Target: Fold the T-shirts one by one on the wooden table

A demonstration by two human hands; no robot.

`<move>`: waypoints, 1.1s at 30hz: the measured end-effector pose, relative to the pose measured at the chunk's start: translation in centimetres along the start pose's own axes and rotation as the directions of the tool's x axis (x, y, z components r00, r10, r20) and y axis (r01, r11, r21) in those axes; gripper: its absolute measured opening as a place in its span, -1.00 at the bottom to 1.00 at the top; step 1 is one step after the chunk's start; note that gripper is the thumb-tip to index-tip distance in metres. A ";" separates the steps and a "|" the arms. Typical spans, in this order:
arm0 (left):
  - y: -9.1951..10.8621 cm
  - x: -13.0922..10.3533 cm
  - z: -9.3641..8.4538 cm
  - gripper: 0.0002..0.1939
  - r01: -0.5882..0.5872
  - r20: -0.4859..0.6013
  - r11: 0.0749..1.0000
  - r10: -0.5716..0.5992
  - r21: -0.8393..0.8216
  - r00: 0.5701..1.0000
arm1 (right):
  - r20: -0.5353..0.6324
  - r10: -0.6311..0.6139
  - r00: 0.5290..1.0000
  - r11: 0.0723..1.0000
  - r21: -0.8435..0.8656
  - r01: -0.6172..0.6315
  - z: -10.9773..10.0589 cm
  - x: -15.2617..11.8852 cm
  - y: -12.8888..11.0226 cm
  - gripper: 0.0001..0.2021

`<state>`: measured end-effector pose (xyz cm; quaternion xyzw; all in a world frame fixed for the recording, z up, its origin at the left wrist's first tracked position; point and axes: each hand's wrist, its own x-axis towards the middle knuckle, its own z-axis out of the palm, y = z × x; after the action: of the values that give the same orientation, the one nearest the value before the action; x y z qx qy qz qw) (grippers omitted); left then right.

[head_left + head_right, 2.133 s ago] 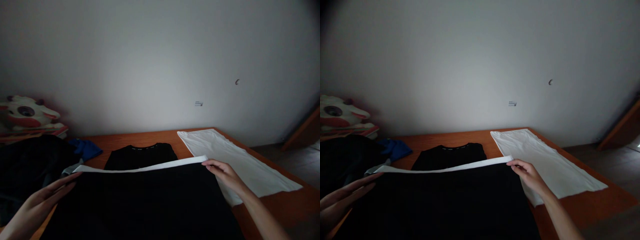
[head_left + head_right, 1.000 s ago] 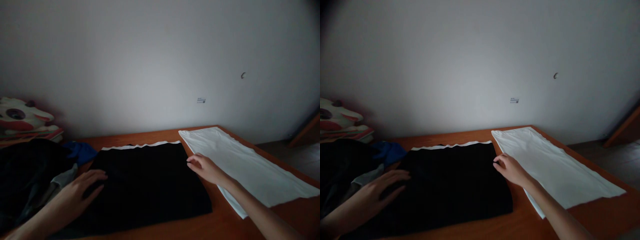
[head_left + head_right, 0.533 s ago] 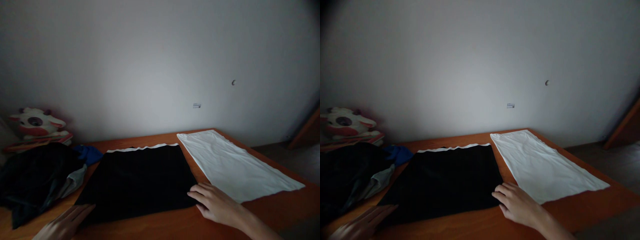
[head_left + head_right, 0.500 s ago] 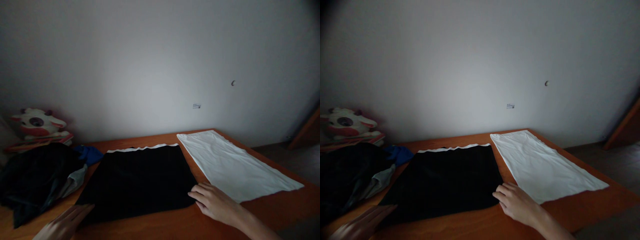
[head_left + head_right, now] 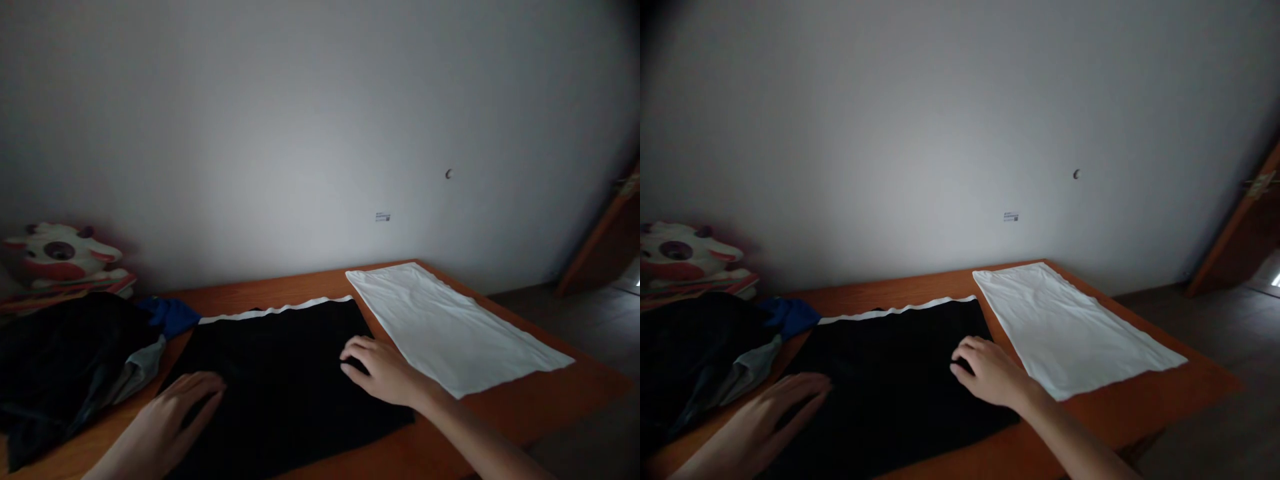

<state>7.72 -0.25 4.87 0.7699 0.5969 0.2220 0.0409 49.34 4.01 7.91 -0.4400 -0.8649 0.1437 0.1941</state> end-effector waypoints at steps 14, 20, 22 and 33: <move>-1.1 11.0 8.3 -0.39 0.003 0.254 0.957 -0.081 0.291 0.964 | -0.003 0.238 0.971 0.967 -0.097 -0.237 9.9 12.5 4.1 -0.33; -7.9 10.6 7.5 -0.46 0.207 0.110 0.885 -0.275 0.418 0.955 | -0.090 0.435 0.896 0.886 -0.137 -0.444 8.9 13.0 7.7 -0.31; -8.7 10.7 7.9 -0.44 0.334 -0.010 0.874 -0.354 0.352 0.935 | -0.160 0.494 0.854 0.844 -0.145 -0.516 8.9 13.2 8.6 -0.35; -9.8 10.6 8.4 -0.17 0.416 -0.103 0.869 -0.404 0.269 0.909 | -0.229 0.513 0.827 0.824 -0.140 -0.549 9.5 13.1 9.5 -0.37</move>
<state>4.14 14.17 -2.75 0.6186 0.7729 0.1364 -0.0371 44.59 19.35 -1.76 -0.6924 -0.6961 0.0641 0.1787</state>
